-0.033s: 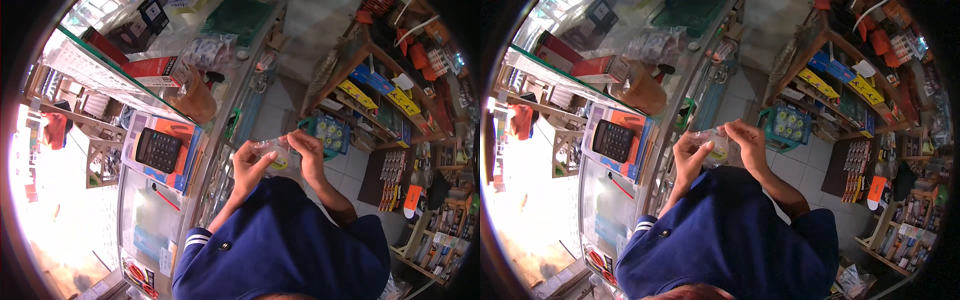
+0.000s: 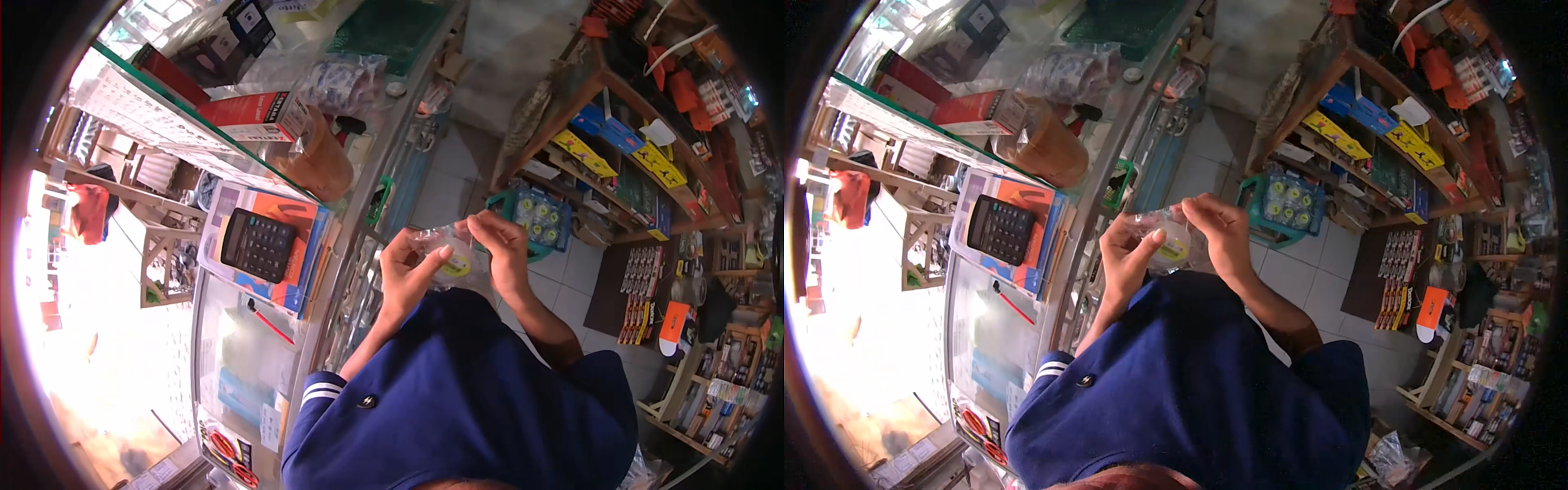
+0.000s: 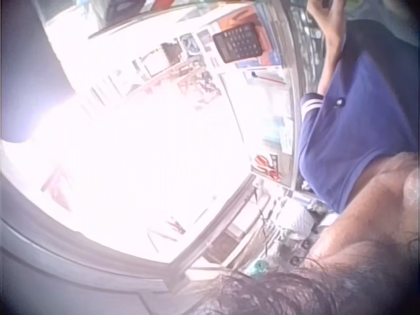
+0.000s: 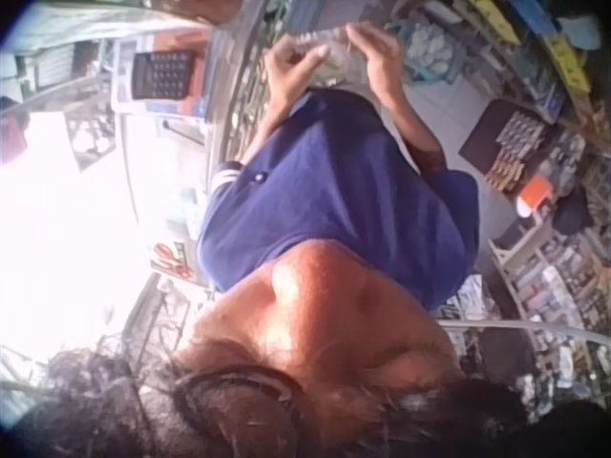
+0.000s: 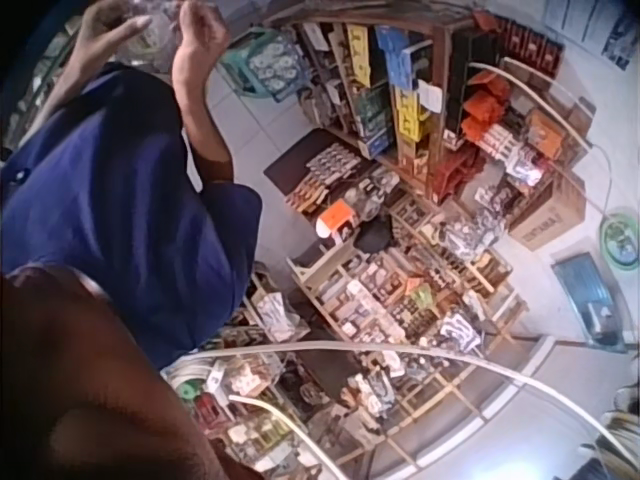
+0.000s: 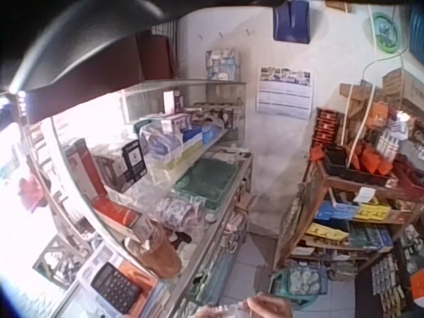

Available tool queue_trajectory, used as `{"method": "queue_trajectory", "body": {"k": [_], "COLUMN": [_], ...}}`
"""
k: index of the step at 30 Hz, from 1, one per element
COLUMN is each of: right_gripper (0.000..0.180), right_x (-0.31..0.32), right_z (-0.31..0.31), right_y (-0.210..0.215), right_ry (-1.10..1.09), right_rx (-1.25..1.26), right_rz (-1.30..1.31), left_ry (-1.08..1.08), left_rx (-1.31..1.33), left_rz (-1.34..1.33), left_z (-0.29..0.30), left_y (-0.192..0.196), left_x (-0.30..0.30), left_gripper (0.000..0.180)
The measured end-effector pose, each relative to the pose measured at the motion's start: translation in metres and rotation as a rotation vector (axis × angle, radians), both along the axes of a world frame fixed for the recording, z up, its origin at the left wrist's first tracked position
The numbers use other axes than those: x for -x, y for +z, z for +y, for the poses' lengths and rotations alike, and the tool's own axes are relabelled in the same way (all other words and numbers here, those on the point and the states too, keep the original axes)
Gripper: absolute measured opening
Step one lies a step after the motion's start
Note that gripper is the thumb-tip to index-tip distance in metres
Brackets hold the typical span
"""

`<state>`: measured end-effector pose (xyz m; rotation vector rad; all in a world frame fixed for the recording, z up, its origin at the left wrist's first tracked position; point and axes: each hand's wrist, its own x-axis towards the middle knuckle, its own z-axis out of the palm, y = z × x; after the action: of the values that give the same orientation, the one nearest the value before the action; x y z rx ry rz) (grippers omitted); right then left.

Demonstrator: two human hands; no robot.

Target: The person picks up a white tube and places it on a shelf, then picks up a plastic bag containing a small round object and places it on a glass counter top.

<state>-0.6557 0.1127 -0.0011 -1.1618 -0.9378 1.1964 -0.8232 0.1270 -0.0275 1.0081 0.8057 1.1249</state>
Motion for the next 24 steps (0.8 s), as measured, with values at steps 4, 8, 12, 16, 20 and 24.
{"method": "queue_trajectory", "body": {"k": [4,8,12,16,20,24], "right_gripper": [0.017,0.011,0.013,0.014,0.015,0.012], "right_x": [0.002,-0.003,-0.005,-0.006,-0.009,-0.014], "right_z": [0.003,0.000,0.002,0.001,-0.001,-0.003], "right_y": [0.004,-0.014,-0.022,-0.019,-0.014,-0.012], "right_ry": [0.108,0.109,0.043,0.025,0.025,0.082], "right_rx": [0.037,0.100,0.035,-0.020,-0.042,-0.035], "right_rz": [-0.030,-0.067,-0.070,-0.171,-0.221,-0.204], "left_ry": [0.145,0.182,0.163,0.137,0.120,0.114], "left_rx": [-0.011,-0.025,-0.020,-0.037,-0.039,-0.046], "left_rz": [-0.037,-0.023,-0.011,-0.015,-0.009,-0.017], "left_z": [0.002,0.001,-0.001,-0.002,-0.003,-0.005], "left_y": [-0.008,-0.013,-0.012,-0.011,-0.010,-0.005], "left_x": [-0.005,-0.002,-0.003,-0.004,-0.005,-0.006], "left_gripper": [0.021,0.021,0.021,0.021,0.021,0.022]}}
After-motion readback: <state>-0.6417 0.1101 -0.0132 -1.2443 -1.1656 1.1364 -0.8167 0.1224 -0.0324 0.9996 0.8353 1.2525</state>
